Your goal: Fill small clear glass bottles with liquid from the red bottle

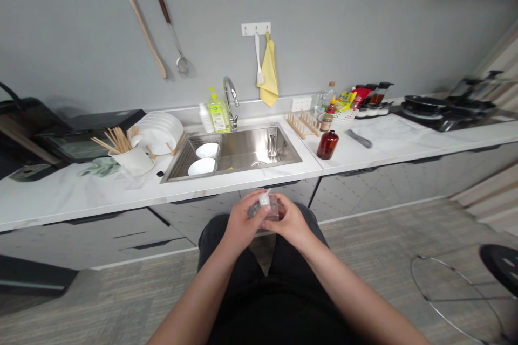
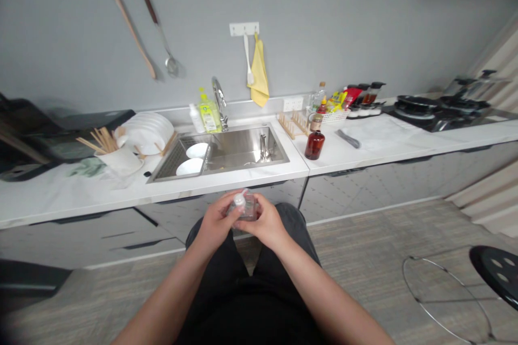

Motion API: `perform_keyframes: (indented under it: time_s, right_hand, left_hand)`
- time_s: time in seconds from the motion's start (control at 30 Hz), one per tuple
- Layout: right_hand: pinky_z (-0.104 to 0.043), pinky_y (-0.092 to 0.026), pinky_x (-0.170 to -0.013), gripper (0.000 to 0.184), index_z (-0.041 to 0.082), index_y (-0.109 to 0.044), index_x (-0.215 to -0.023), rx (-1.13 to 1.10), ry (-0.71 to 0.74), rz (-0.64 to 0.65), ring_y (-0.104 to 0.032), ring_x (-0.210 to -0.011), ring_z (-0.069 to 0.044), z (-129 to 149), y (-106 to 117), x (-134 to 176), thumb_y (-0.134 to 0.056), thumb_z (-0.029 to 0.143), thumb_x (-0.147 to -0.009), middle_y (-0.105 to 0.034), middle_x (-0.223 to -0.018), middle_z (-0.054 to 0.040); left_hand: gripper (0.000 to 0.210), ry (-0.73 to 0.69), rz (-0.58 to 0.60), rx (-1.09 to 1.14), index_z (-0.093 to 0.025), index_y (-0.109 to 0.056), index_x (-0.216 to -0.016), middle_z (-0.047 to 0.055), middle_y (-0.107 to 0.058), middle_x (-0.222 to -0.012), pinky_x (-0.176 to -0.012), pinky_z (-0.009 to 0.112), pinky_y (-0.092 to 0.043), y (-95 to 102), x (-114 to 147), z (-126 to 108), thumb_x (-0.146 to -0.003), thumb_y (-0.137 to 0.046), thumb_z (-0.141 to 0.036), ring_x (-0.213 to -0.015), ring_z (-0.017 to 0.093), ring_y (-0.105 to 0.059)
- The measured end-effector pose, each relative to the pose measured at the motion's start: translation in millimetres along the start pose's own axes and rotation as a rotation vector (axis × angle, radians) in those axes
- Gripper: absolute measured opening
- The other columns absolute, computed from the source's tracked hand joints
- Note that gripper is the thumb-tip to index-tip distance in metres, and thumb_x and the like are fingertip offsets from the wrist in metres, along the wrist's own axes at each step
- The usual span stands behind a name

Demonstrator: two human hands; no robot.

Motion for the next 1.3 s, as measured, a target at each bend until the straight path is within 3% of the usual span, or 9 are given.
perform_keyframes:
  time_s: [0.13, 0.33, 0.4, 0.53, 0.6, 0.77, 0.97, 1.13, 1.3]
  right_hand:
    - [-0.045, -0.068, -0.094, 0.076, 0.031, -0.073, -0.128, -0.009, -0.010, 0.037, -0.082, -0.103, -0.029, 8, 5, -1, -0.111, 0.041, -0.064, -0.083, -0.123, -0.0046]
    - [-0.047, -0.067, -0.098, 0.073, 0.030, -0.074, -0.128, 0.066, 0.021, -0.016, -0.082, -0.108, -0.032, 4, -3, -3, -0.110, 0.039, -0.065, -0.085, -0.124, -0.0054]
    - [-0.046, -0.067, -0.098, 0.070, 0.029, -0.075, -0.128, 0.082, 0.029, -0.021, -0.082, -0.109, -0.032, 1, -5, -3, -0.108, 0.038, -0.067, -0.085, -0.124, -0.0059]
    - [-0.045, -0.066, -0.097, 0.071, 0.029, -0.073, -0.132, 0.039, 0.019, -0.013, -0.082, -0.108, -0.030, 0, -2, -3, -0.106, 0.036, -0.069, -0.084, -0.130, -0.0066]
    - [-0.044, -0.067, -0.095, 0.073, 0.029, -0.073, -0.131, 0.026, 0.003, 0.003, -0.082, -0.104, -0.029, 0, -1, -1, -0.108, 0.037, -0.067, -0.083, -0.129, -0.0059]
    - [-0.042, -0.065, -0.093, 0.073, 0.026, -0.074, -0.129, 0.092, 0.027, 0.020, -0.082, -0.106, -0.029, 3, -4, 4, -0.109, 0.038, -0.067, -0.083, -0.126, -0.0069]
    - [-0.041, -0.064, -0.091, 0.076, 0.028, -0.072, -0.131, 0.030, 0.003, 0.046, -0.081, -0.101, -0.027, 7, -5, 7, -0.110, 0.037, -0.066, -0.082, -0.128, -0.0067]
    - [-0.041, -0.064, -0.093, 0.075, 0.027, -0.071, -0.128, 0.016, -0.027, 0.030, -0.080, -0.103, -0.027, 4, -2, 4, -0.110, 0.038, -0.064, -0.081, -0.125, -0.0062]
    - [-0.040, -0.064, -0.094, 0.074, 0.027, -0.071, -0.130, -0.005, -0.028, 0.045, -0.080, -0.103, -0.026, 1, -3, 2, -0.108, 0.038, -0.067, -0.081, -0.126, -0.0063]
  left_hand:
    - [0.032, -0.017, 0.066, 0.031, -0.028, -0.090, -0.128, 0.012, -0.084, -0.141, -0.125, 0.057, -0.057, 5.9, 1, -1, -0.104, -0.080, -0.046, -0.135, 0.035, -0.077]
    - [0.038, 0.050, -0.190, 0.063, -0.024, -0.072, -0.093, 0.009, -0.085, -0.110, -0.105, 0.049, -0.064, -5.9, -2, 16, -0.080, -0.100, -0.046, -0.109, 0.031, -0.080]
    - [0.049, 0.057, -0.195, 0.091, -0.025, -0.065, -0.099, 0.008, -0.082, -0.108, -0.100, 0.045, -0.064, -8.8, -1, 17, -0.078, -0.101, -0.048, -0.105, 0.029, -0.080]
    - [0.059, -0.003, -0.055, 0.255, -0.029, -0.058, -0.136, 0.012, -0.081, -0.137, -0.121, 0.051, -0.055, -9.0, 6, 13, -0.092, -0.091, -0.050, -0.146, 0.034, -0.070]
    - [0.059, 0.005, -0.049, 0.307, -0.030, -0.054, -0.142, 0.013, -0.082, -0.134, -0.126, 0.053, -0.051, -7.6, 8, 12, -0.097, -0.087, -0.048, -0.154, 0.034, -0.066]
    - [0.076, -0.005, -0.150, 0.210, -0.026, -0.061, -0.138, 0.006, -0.079, -0.111, -0.115, 0.048, -0.055, -4.6, 6, 7, -0.077, -0.104, -0.040, -0.125, 0.032, -0.077]
    - [0.070, -0.019, 0.016, 0.367, -0.027, -0.059, -0.159, 0.015, -0.081, -0.137, -0.125, 0.055, -0.050, 2.2, 13, -2, -0.097, -0.087, -0.043, -0.152, 0.037, -0.065]
    - [0.078, -0.028, -0.099, 0.233, -0.026, -0.064, -0.151, 0.007, -0.080, -0.113, -0.118, 0.048, -0.056, 6.3, 9, 8, -0.083, -0.101, -0.035, -0.122, 0.029, -0.077]
    - [0.075, -0.026, 0.061, 0.244, -0.027, -0.058, -0.162, 0.017, -0.076, -0.148, -0.124, 0.053, -0.054, 9.5, 13, 8, -0.096, -0.089, -0.039, -0.143, 0.035, -0.071]
Point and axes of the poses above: each hand's wrist, its own x-axis away from the middle knuckle, its own y-axis out of the back of the hand, z = x × y, the point moved 1 cm from there along -x, towards the middle knuckle
